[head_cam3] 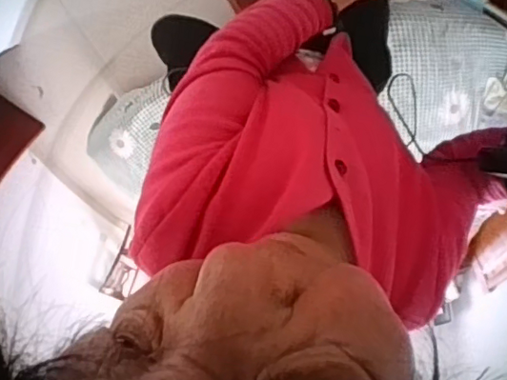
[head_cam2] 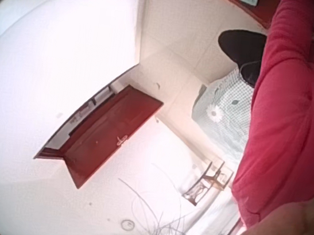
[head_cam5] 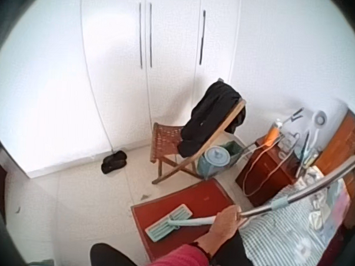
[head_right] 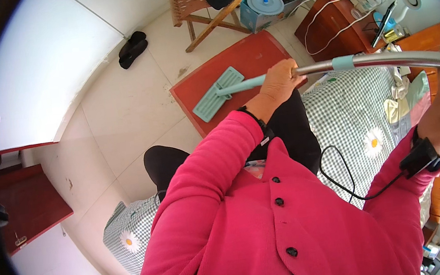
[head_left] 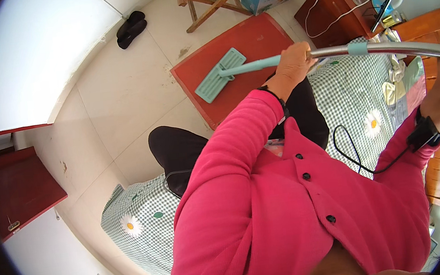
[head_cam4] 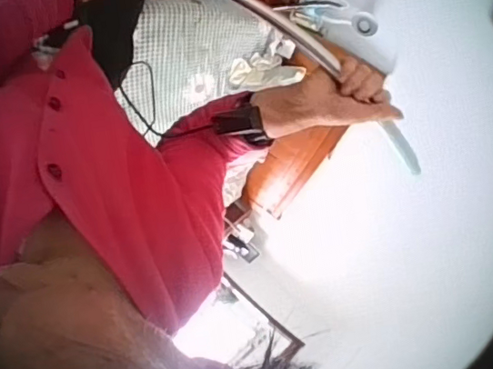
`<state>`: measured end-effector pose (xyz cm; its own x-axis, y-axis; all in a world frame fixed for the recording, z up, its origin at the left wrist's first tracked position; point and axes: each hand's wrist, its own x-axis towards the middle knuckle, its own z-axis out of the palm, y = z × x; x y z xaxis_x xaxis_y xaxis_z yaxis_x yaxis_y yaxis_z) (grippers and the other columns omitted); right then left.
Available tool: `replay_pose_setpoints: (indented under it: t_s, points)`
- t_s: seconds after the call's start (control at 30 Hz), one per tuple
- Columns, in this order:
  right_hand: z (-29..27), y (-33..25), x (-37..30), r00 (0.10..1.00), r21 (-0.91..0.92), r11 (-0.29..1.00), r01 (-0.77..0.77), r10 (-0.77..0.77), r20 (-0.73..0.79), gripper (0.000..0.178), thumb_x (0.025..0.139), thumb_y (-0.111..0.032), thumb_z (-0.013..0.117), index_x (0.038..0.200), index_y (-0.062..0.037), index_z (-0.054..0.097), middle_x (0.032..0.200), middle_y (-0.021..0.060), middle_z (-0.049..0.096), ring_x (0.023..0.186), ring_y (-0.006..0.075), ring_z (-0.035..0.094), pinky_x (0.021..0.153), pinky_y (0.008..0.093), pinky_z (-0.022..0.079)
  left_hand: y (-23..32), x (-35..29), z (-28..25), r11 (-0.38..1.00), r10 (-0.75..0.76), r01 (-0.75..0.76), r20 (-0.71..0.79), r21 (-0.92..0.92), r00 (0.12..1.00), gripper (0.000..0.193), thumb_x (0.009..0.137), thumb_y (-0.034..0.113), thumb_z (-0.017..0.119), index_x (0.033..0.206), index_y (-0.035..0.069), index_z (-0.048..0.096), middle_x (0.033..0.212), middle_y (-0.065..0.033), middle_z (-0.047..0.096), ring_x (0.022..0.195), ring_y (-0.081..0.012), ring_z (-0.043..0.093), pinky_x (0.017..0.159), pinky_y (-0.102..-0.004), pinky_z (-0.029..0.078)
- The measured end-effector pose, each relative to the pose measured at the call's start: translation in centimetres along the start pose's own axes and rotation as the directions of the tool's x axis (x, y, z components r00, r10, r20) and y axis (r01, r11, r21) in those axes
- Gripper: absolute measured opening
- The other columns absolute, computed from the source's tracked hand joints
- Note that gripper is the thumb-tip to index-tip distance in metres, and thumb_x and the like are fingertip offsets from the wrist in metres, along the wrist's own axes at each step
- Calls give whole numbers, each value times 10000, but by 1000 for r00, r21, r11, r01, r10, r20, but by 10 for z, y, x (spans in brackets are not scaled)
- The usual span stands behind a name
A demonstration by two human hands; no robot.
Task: The person mops a tiled floor and a red mat in a bedroom using a flat mop. They pour water from a glass onto the mat and floor, then continue mopping the area.
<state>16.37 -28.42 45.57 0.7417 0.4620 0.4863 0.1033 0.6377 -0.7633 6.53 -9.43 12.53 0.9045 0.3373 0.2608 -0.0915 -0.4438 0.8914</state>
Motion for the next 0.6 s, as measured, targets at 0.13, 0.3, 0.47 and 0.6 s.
replay_pose_setpoints:
  t_s: [0.13, 0.3, 0.47, 0.6]
  points:
    - [-24, 14, 2, 993, -119, 989, -92, 100, 61, 367, 1012, -270, 494, 695, -87, 462, 547, -27, 294, 477, 71, 303, 544, 195, 323, -24, 6, 13, 988, -133, 114, 202, 105, 970, 316, 810, 312, 716, 870, 25, 597, 756, -166, 638, 760, -370, 627, 666, -460, 467]
    - [-57, 21, 9, 998, -133, 991, 0, -8, -64, 379, 1002, -216, 516, 661, -142, 367, 553, -43, 277, 476, 55, 234, 512, 206, 273, -35, 21, 14, 985, -119, 74, 302, 156, 946, 332, 826, 360, 678, 871, 38, 611, 782, -147, 658, 787, -359, 640, 679, -462, 480]
    - [-54, 25, 10, 1000, -88, 996, -18, 17, -14, 362, 1000, -192, 522, 687, -146, 347, 578, -56, 272, 506, 50, 223, 524, 210, 257, -31, 25, 5, 973, -131, 49, 364, 226, 922, 263, 848, 335, 661, 869, 74, 643, 838, -113, 680, 841, -323, 652, 731, -443, 493]
    - [-19, 43, 28, 1000, -116, 993, 9, -8, 7, 365, 995, -181, 532, 682, -140, 348, 596, -49, 275, 523, 53, 240, 541, 216, 265, -38, 32, -19, 983, -156, 108, 362, 150, 919, 273, 823, 303, 678, 869, 41, 614, 816, -145, 659, 798, -354, 636, 698, -452, 481]
